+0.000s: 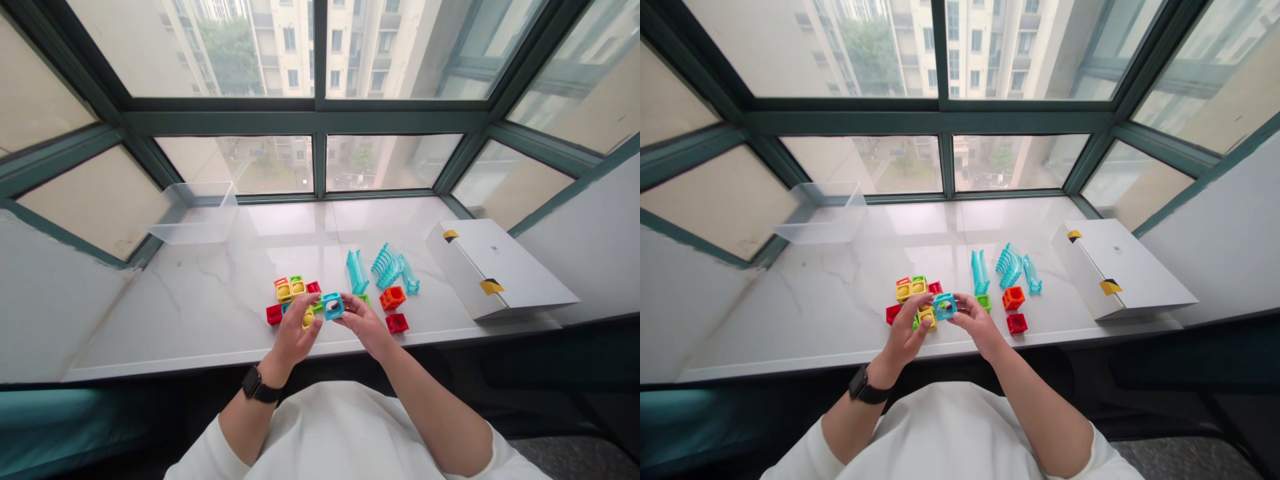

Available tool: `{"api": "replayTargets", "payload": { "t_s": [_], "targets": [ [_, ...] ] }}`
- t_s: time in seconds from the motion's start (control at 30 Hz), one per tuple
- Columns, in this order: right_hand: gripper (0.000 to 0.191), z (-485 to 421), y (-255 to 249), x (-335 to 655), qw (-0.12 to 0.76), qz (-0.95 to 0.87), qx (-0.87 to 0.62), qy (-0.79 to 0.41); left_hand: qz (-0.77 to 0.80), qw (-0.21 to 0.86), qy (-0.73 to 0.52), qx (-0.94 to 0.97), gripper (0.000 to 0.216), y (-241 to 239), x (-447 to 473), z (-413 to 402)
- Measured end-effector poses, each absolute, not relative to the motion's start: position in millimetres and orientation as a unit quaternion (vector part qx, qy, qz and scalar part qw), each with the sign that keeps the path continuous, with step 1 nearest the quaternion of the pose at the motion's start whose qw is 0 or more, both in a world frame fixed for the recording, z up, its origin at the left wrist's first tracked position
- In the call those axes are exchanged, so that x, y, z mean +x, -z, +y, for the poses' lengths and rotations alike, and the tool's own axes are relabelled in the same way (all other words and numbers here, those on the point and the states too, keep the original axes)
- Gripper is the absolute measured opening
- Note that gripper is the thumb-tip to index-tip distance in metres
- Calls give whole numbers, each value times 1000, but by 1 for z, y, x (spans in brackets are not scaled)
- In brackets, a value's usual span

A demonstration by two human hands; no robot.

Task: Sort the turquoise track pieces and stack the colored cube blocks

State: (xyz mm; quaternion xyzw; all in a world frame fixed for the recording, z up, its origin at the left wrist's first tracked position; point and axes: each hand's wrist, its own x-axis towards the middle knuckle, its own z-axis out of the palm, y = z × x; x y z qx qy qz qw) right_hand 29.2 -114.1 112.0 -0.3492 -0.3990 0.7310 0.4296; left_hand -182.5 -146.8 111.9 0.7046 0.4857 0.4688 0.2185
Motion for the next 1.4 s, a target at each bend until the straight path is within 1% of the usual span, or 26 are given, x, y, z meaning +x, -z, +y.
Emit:
{"api": "replayTargets", "payload": {
  "t_s": [0.1, 0.23, 0.33, 0.43, 0.6, 0.7, 0.8, 0.97, 1.07, 1.2, 1.4],
  "targets": [
    [55, -116, -120, 28, 435, -440, -337, -710, 493, 274, -487, 668, 53, -124, -171, -150],
    [54, -119, -125, 31, 439, -495, -315, -681, 499, 302, -494, 645, 49, -128, -164, -150],
    [50, -121, -124, 36, 448, -538, -317, -640, 483, 316, -510, 638, 58, -127, -164, -151],
    [46, -122, -126, 41, 444, -582, -336, -593, 480, 306, -511, 644, 64, -128, -164, -153],
    [43, -120, -135, 45, 436, -639, -346, -530, 485, 267, -486, 675, 51, -138, -161, -155],
    [40, -120, -138, 46, 437, -668, -350, -490, 489, 283, -485, 667, 46, -140, -159, -156],
    [42, -121, -136, 47, 433, -681, -363, -465, 487, 333, -499, 635, 49, -137, -158, -156],
    [65, -125, -132, 50, 441, -727, -339, -402, 447, 525, -539, 484, 54, -129, -155, -149],
    [65, -125, -131, 51, 435, -749, -338, -368, 422, 606, -544, 399, 52, -126, -149, -146],
    [66, -125, -130, 51, 425, -757, -362, -340, 418, 654, -545, 318, 50, -122, -136, -146],
    [70, -125, -129, 49, 409, -768, -406, -280, 417, 652, -557, 303, 53, -113, -118, -147]
  ]
}}
